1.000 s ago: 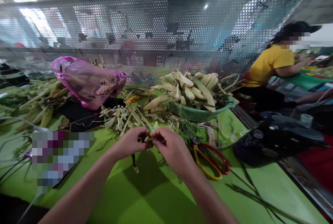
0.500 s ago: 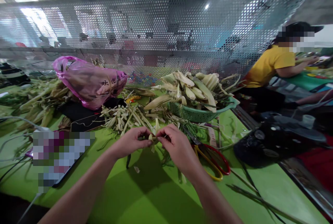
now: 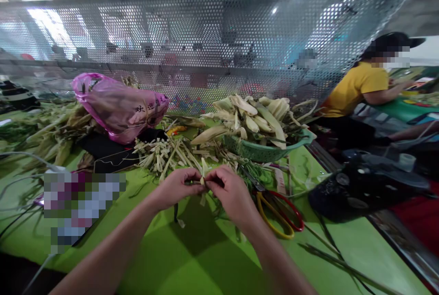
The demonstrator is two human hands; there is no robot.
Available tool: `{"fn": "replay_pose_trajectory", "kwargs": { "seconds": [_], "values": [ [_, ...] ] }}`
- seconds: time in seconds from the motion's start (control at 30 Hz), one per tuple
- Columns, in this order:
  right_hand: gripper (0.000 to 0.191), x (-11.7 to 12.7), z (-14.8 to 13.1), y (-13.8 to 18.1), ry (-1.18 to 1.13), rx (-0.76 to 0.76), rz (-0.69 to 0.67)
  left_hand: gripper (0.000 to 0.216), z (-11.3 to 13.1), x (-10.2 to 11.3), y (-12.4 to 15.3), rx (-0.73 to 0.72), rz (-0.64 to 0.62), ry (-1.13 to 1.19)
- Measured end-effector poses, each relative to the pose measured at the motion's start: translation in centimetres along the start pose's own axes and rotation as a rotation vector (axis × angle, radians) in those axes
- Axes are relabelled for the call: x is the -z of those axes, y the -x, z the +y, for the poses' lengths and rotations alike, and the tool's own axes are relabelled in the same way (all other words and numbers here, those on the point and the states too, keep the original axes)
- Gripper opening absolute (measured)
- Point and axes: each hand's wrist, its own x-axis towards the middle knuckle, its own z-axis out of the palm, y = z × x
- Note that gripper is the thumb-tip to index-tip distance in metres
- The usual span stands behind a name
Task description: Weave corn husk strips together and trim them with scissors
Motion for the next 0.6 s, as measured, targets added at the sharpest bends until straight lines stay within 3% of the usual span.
{"fn": "replay_pose_trajectory", "kwargs": {
  "seconds": [0.13,0.27,0.6],
  "values": [
    [0.011,-0.01,-0.48,0.35,0.119,0.104,0.052,0.012,-0.17,-0.19,-0.22,-0.001,0.004,0.039],
    [0.021,0.41,-0.51,0.51,0.053,0.051,0.087,0.013,0.09,-0.21,-0.37,0.010,-0.011,0.152],
    [0.014,-0.17,-1.14,0.84,0.217,0.125,0.108,0.030,-0.30,-0.70,-0.22,-0.047,0.047,-0.068]
  ]
}}
